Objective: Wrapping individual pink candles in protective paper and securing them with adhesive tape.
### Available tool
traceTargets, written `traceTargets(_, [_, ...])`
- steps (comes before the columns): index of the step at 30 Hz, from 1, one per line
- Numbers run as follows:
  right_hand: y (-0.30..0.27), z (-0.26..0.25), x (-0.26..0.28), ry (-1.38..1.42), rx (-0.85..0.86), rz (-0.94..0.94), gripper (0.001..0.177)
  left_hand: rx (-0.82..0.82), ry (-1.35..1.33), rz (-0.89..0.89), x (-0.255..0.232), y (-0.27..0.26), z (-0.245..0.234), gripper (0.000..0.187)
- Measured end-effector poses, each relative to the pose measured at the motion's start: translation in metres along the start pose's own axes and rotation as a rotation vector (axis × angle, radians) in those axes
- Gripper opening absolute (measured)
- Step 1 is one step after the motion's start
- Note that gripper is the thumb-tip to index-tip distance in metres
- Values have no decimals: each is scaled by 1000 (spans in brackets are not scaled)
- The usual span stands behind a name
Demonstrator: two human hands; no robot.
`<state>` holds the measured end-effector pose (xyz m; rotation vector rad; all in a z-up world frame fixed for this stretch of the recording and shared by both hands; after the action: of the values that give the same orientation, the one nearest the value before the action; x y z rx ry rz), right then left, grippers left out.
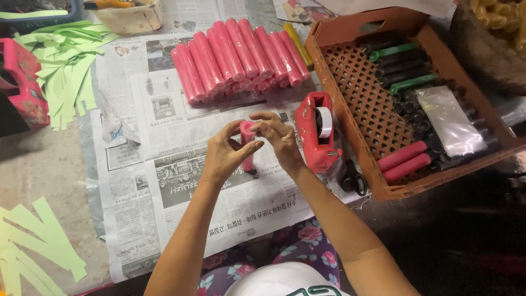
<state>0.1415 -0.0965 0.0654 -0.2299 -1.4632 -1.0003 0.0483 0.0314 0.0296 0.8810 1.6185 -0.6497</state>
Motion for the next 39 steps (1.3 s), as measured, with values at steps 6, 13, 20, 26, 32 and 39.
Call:
traceTargets(6, [-4, -9, -16, -36, 7, -19, 9, -71, 140, 119, 8, 0, 5, 47])
traceTargets(13, [-5, -12, -25, -51, -79, 29, 12, -101, 251, 165, 7, -13, 20, 41])
traceTargets(20, [8, -28, -29, -216, -18, 158, 28, -35, 297, 227, -10, -30, 20, 75])
traceTargets(26, [-1, -26, -71, -60, -108, 380, 21, -71, 415, 331, -1, -32, 20, 58])
traceTargets(32, [-48, -37, -73, -282, -175, 383, 25, -179, 299, 221, 16, -29, 8, 50])
traceTargets(39, [-66, -1, -65, -761, 44, -163, 38, -251, 413, 227, -19, -42, 12, 78])
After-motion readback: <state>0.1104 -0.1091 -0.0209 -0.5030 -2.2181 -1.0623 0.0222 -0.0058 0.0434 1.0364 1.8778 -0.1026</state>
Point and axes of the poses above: each hand's wrist, its own y-axis towards the middle knuckle, its own z-axis out of the palm, x = y × z, the point moved 4 cm from there along y, towards the middle knuckle, and after that the axes turned 7 degrees about -z, right-handed, at the moved point
